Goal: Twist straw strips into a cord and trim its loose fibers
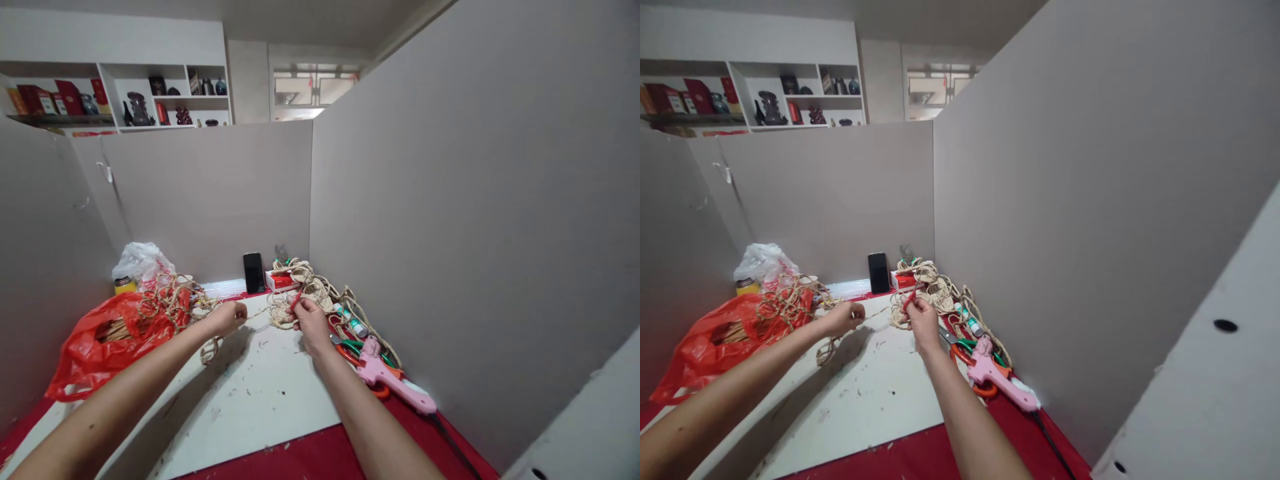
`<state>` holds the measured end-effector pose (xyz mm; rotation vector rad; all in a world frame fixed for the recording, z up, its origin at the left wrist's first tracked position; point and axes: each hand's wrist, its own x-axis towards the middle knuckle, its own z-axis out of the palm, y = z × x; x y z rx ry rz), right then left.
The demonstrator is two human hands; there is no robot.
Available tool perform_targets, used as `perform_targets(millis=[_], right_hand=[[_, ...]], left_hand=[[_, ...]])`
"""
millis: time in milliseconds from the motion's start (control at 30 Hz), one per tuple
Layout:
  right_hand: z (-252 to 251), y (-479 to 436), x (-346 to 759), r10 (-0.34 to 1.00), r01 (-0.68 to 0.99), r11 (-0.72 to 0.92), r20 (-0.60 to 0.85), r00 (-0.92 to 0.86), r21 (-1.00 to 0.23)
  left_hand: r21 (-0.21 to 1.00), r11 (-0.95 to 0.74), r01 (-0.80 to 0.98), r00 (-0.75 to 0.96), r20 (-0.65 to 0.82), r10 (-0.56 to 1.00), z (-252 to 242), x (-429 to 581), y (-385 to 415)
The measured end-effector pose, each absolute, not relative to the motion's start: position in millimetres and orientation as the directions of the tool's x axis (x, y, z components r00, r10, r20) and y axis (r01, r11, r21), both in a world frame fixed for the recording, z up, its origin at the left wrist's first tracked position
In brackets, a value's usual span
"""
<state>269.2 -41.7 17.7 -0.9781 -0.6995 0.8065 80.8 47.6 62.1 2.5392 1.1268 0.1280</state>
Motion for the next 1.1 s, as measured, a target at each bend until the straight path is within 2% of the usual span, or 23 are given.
perform_targets(millis=[133, 300, 500, 600, 733, 867, 900, 933, 1000, 1100], right_hand=[[21.8, -45.5, 254.2, 0.888, -0.262, 0.303, 0.172, 0.427, -0.916], [21.4, -52.6, 230.9, 0.941, -0.272, 0.245, 0.160, 0.299, -0.931], [17.5, -51.9, 229.1, 0.918, -0.319, 0.253, 0.123, 0.376, -0.913], [15.7, -49.8, 234.4, 0.904, -0.349, 0.247, 0.086, 0.418, -0.904], [10.9, -47.3, 240.1, 0.887, -0.365, 0.229, 0.039, 0.461, -0.902], [5.1, -44.6, 240.7, 0.885, -0.360, 0.194, 0.005, 0.465, -0.913], [4.0, -44.2, 240.0, 0.889, -0.356, 0.185, 0.001, 0.458, -0.916], [3.2, -44.1, 239.0, 0.893, -0.350, 0.177, 0.000, 0.450, -0.920], [2.3, -44.4, 236.6, 0.903, -0.334, 0.163, 0.004, 0.430, -0.928], [1.4, -46.0, 232.4, 0.917, -0.304, 0.145, 0.012, 0.399, -0.942]], left_hand=[[0.397, -0.685, 0.611, 0.769, -0.093, 0.633, 98.9, 74.1, 30.2], [0.393, -0.734, 0.554, 0.815, -0.075, 0.575, 117.4, 74.8, 6.3], [0.327, -0.755, 0.568, 0.813, -0.082, 0.576, 116.1, 64.9, 7.0], [0.224, -0.762, 0.608, 0.786, -0.031, 0.618, 119.0, 59.9, 14.7], [0.002, -0.672, 0.741, 0.663, 0.161, 0.731, 163.4, 49.9, 37.6], [-0.131, -0.540, 0.831, 0.541, 0.415, 0.732, 260.0, 27.8, 58.3], [-0.161, -0.505, 0.848, 0.512, 0.495, 0.702, 284.7, 21.8, 59.4], [-0.217, -0.437, 0.873, 0.466, 0.635, 0.616, 306.5, 16.5, 58.8], [-0.264, -0.362, 0.894, 0.401, 0.830, 0.386, 337.1, 9.7, 53.6], [-0.255, -0.350, 0.901, 0.352, 0.902, 0.251, 348.5, 10.0, 43.0]])
